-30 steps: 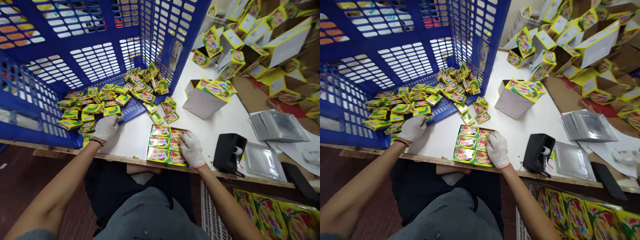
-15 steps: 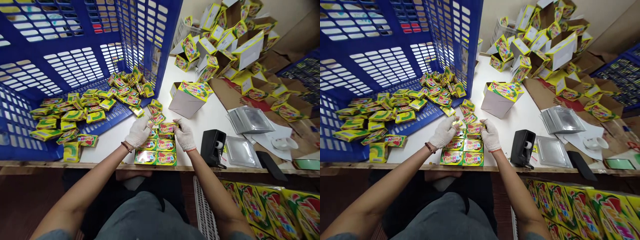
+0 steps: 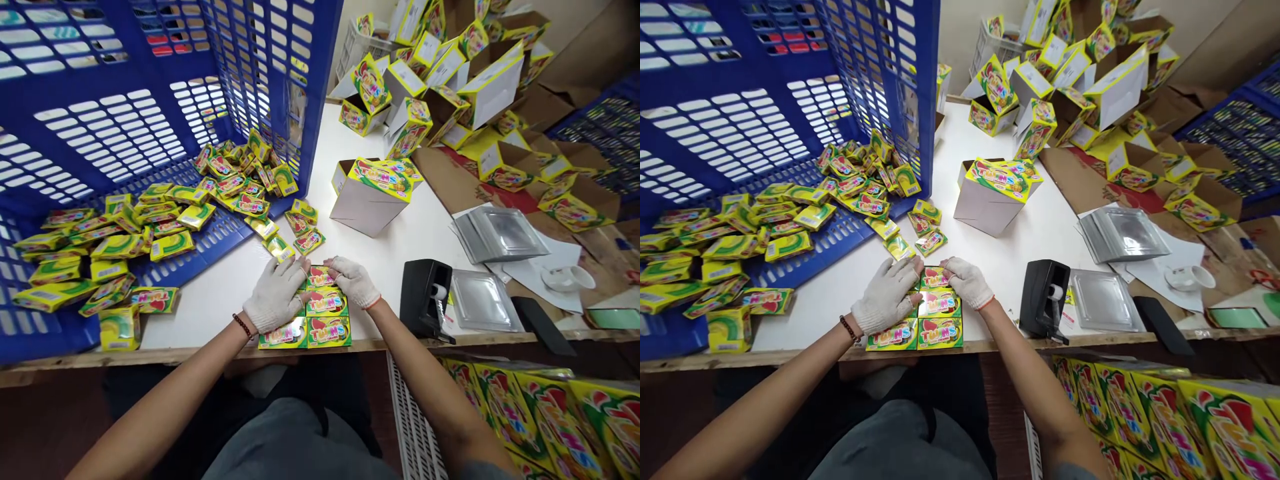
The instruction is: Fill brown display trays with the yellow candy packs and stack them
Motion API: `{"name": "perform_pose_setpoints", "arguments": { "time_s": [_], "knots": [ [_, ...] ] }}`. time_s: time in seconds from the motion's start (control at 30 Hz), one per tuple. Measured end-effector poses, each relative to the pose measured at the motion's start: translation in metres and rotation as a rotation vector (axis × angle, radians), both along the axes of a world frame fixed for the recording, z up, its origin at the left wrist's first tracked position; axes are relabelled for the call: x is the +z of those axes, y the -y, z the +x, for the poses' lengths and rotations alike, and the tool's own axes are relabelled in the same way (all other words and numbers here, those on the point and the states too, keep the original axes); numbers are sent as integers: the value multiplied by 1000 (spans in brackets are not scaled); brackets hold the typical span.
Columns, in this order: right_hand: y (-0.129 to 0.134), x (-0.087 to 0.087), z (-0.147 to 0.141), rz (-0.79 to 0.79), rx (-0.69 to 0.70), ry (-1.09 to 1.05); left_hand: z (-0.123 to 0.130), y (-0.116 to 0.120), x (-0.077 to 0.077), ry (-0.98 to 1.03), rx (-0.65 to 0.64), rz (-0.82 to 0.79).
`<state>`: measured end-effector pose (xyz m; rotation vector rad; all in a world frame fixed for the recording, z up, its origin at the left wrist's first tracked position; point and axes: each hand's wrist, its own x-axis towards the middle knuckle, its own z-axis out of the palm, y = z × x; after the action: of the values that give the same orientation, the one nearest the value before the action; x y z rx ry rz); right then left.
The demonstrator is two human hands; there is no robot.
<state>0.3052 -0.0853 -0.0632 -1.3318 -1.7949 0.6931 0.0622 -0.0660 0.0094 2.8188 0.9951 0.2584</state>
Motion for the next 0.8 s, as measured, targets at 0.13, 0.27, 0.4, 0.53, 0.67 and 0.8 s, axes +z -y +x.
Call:
{"name": "perform_pose_setpoints", "arguments": {
  "time_s": [0.13,0.27,0.4,0.53,0.67,0.8],
  "knots": [
    [-9,-4,3,66,136,144,3,-1,3,-77,-72,13],
    [-9,0,-11,87,109,258,14,9,8,-139,-49,30],
    [-1,11,0,156,-99,245,28,18,5,-183,-31,53],
    [40,37,86,116,-708,148,33,15,-4,-192,-57,98],
    [98,49,198,-164,-1152,160,30,9,-7,-160,-80,144],
    [131,24,256,-525,-1133,152,25,13,-8,-123,-121,146]
  ]
}}
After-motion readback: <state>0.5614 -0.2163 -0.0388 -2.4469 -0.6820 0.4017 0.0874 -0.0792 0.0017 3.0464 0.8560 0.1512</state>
